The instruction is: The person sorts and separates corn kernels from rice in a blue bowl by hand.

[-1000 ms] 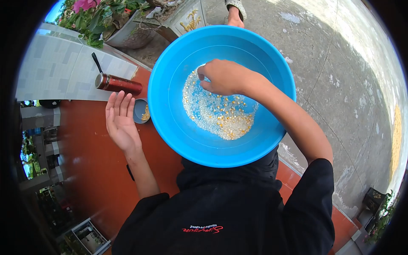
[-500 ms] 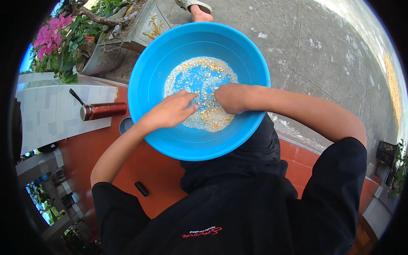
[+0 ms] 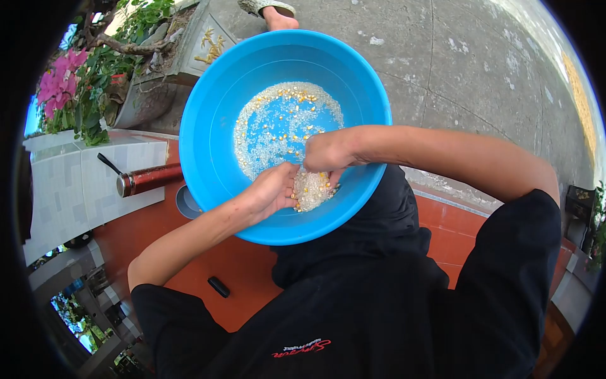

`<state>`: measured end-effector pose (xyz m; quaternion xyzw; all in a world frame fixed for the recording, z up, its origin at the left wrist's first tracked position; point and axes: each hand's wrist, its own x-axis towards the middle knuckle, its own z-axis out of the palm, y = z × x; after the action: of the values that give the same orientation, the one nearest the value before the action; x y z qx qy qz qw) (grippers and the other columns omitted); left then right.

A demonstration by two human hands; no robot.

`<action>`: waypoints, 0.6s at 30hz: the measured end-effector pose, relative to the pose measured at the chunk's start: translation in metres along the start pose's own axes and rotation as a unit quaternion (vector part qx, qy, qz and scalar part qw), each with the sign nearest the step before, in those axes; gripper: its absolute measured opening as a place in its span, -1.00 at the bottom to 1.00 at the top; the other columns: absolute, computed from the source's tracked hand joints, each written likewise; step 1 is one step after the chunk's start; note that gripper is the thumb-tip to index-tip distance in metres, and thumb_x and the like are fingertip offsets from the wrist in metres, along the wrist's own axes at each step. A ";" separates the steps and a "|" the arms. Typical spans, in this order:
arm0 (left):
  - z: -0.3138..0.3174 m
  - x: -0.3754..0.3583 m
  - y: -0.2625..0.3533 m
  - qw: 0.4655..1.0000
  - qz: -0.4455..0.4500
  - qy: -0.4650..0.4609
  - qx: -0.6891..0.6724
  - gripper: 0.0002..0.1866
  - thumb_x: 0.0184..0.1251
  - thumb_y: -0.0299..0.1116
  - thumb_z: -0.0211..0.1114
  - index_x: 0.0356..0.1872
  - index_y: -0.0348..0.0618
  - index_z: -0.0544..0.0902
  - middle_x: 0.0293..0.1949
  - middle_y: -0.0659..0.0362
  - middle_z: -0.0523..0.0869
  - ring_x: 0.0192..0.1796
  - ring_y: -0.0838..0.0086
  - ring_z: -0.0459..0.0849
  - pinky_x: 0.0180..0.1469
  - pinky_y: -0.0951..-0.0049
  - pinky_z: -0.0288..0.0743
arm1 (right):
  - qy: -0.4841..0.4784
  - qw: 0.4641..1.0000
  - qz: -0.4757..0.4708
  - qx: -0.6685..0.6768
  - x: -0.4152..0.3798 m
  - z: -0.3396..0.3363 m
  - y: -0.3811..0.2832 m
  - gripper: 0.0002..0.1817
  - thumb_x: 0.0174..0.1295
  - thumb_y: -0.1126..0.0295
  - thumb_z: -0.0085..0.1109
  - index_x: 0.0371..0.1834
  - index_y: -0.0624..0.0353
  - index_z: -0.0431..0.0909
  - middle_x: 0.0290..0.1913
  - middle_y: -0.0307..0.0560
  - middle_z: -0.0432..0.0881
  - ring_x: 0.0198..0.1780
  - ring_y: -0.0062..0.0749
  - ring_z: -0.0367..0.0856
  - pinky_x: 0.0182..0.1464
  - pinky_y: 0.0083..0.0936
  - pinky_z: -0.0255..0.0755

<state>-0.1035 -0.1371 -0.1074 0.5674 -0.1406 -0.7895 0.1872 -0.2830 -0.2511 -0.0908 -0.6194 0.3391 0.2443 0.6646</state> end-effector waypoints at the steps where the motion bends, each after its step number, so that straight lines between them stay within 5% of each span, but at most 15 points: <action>1: 0.005 -0.012 0.004 1.000 0.020 0.001 -0.021 -0.45 0.83 -0.14 -0.14 0.44 -0.48 0.43 0.34 -0.18 0.68 0.35 0.14 0.73 0.42 0.07 0.62 | 0.019 0.997 -0.029 -0.065 -0.011 -0.002 -0.012 -0.62 0.47 0.38 0.05 0.04 0.48 0.76 -0.20 0.17 0.84 -0.13 -0.23 0.83 0.06 -0.18 0.68; 8: 0.003 -0.040 0.010 0.971 0.179 0.039 -0.156 -0.55 0.83 -0.18 -0.09 0.41 -0.33 0.47 0.35 -0.02 0.64 0.40 0.27 0.68 0.48 0.08 0.59 | 0.136 0.921 -0.249 -0.267 -0.061 0.007 -0.061 -0.66 0.41 0.52 0.03 0.03 0.46 0.76 -0.13 0.36 0.82 0.03 0.18 0.82 0.12 -0.03 0.65; 11: 0.020 -0.050 0.010 0.945 0.206 0.075 -0.242 -0.61 0.82 -0.18 -0.05 0.33 -0.22 0.54 0.30 0.10 0.66 0.34 0.35 0.67 0.45 0.07 0.58 | 0.197 0.881 -0.365 -0.227 -0.058 0.013 -0.067 -0.69 0.29 0.52 0.07 -0.12 0.53 0.76 -0.24 0.47 0.79 -0.18 0.30 0.82 -0.03 0.03 0.68; 18: 0.015 -0.041 -0.005 0.863 0.288 0.023 -0.415 -0.57 0.85 -0.20 -0.08 0.48 -0.21 0.46 0.43 0.07 0.61 0.50 0.29 0.60 0.55 0.05 0.54 | 0.159 0.883 -0.405 -0.177 -0.051 -0.010 -0.096 -0.65 0.29 0.54 0.06 -0.02 0.39 0.81 -0.20 0.29 0.85 -0.14 0.15 0.85 0.10 -0.08 0.67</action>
<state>-0.1062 -0.1139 -0.0698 0.3890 0.0469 -0.6725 0.6278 -0.2467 -0.2668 0.0107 -0.8406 0.1109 -0.0924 0.5220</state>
